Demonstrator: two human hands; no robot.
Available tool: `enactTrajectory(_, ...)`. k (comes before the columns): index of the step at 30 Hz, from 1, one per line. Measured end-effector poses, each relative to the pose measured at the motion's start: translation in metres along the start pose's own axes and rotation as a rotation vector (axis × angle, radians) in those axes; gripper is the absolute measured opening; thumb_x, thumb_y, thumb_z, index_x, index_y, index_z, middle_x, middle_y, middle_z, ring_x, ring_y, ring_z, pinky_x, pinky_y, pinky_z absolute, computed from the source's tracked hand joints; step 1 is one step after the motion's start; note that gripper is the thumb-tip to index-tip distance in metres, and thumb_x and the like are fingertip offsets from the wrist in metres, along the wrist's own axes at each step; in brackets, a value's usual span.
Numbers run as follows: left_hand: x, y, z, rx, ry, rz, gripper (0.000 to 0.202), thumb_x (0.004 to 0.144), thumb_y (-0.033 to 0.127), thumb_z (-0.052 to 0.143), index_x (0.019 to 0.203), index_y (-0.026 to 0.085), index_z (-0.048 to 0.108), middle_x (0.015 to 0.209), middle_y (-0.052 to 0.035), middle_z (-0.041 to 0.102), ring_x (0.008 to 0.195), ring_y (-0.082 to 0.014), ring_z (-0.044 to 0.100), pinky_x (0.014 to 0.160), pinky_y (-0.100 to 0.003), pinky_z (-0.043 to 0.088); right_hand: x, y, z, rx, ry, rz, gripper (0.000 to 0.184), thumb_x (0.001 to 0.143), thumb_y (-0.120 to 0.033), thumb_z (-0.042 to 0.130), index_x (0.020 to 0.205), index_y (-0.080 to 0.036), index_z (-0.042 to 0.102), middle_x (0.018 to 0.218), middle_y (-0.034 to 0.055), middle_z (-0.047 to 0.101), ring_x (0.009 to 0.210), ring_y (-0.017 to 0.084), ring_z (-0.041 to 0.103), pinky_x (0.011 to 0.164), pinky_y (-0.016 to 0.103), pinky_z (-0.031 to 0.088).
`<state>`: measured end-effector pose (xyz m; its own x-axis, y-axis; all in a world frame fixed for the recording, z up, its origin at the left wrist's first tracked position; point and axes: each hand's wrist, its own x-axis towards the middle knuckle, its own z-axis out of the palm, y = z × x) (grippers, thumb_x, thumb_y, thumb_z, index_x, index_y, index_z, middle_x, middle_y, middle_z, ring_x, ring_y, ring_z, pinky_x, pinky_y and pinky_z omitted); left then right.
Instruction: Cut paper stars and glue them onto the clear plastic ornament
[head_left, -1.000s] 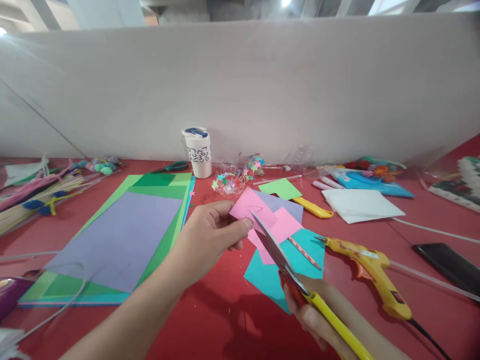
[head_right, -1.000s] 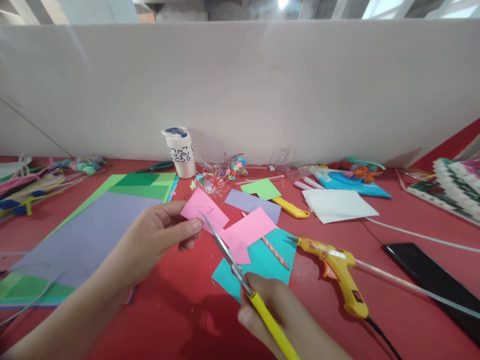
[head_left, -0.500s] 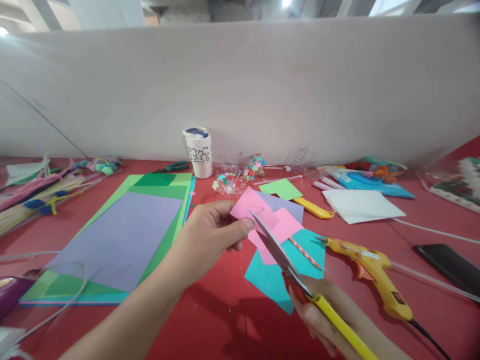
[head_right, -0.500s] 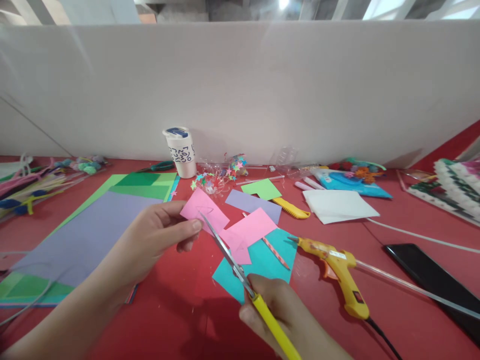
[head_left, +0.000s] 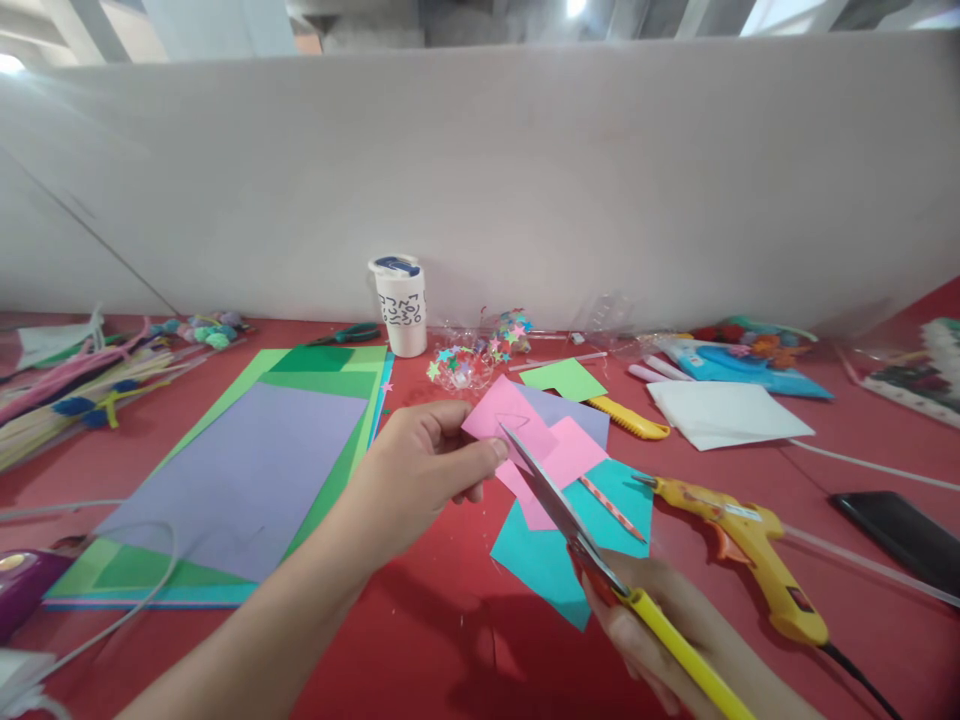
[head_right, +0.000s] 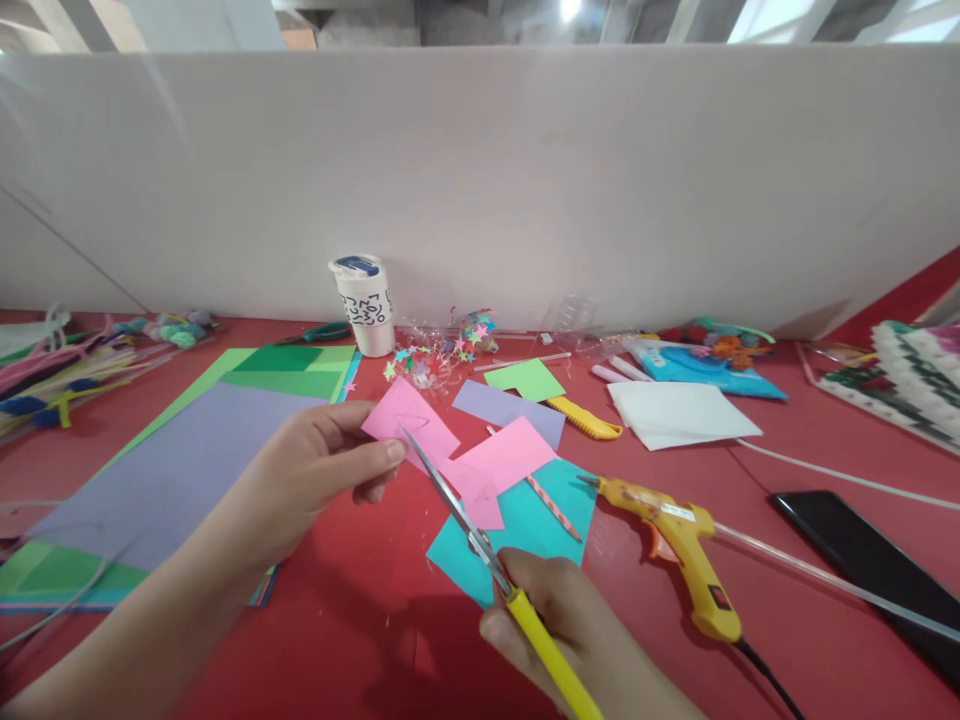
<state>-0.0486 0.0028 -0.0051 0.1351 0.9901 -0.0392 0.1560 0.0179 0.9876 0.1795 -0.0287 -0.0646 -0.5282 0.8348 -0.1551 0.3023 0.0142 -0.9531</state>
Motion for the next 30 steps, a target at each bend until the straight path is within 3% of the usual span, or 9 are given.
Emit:
enactTrajectory(9,-0.001,-0.002,-0.003,0.024,-0.022,-0.019,0.012,0.078,0.028,0.059,0.076,0.018,0.065,0.055,0.0057,0.051,0.050,-0.0078,0.045,0.051,-0.022,0.036,0.010,0.009,-0.005,-0.015,-0.037,-0.024,0.040,0.079,-0.058,0.053,0.065,-0.022,0.046,0.050,-0.0028,0.041,0.046,0.013,0.037,0.044,0.027,0.029)
enactTrajectory(17,0.000,-0.001,0.000,-0.064,-0.055,-0.017,0.011,0.078,0.026,0.061,0.075,0.017,0.066,0.055,0.0066,0.051,0.049,-0.0056,0.045,0.053,-0.020,0.038,0.009,0.018,-0.002,-0.030,-0.070,-0.025,0.046,0.084,-0.063,0.050,0.066,-0.021,0.047,0.055,-0.0017,0.049,0.050,0.014,0.048,0.047,0.026,0.038)
enactTrajectory(21,-0.001,0.001,0.000,-0.073,-0.057,-0.027,0.011,0.078,0.026,0.062,0.073,0.017,0.065,0.055,0.0067,0.051,0.049,-0.0053,0.045,0.053,-0.020,0.037,0.004,0.021,-0.006,-0.056,-0.091,-0.027,0.033,0.093,-0.047,0.051,0.083,-0.017,0.061,0.072,0.0007,0.062,0.062,0.013,0.058,0.058,0.026,0.049)
enactTrajectory(25,-0.002,0.002,0.000,-0.036,-0.056,-0.037,0.011,0.077,0.026,0.062,0.075,0.016,0.065,0.054,0.0068,0.050,0.050,-0.0060,0.045,0.052,-0.020,0.037,0.004,0.021,-0.009,-0.074,-0.091,-0.034,0.022,0.096,-0.034,0.053,0.102,-0.016,0.063,0.098,0.0035,0.065,0.077,0.015,0.063,0.068,0.031,0.055)
enactTrajectory(30,-0.002,0.001,0.000,-0.028,-0.057,-0.048,0.011,0.077,0.026,0.061,0.074,0.017,0.064,0.054,0.0073,0.049,0.049,-0.0059,0.045,0.053,-0.021,0.037,0.007,0.016,-0.007,-0.070,-0.072,-0.048,0.037,0.091,-0.051,0.052,0.076,-0.017,0.057,0.060,-0.0031,0.055,0.052,0.011,0.053,0.048,0.023,0.044)
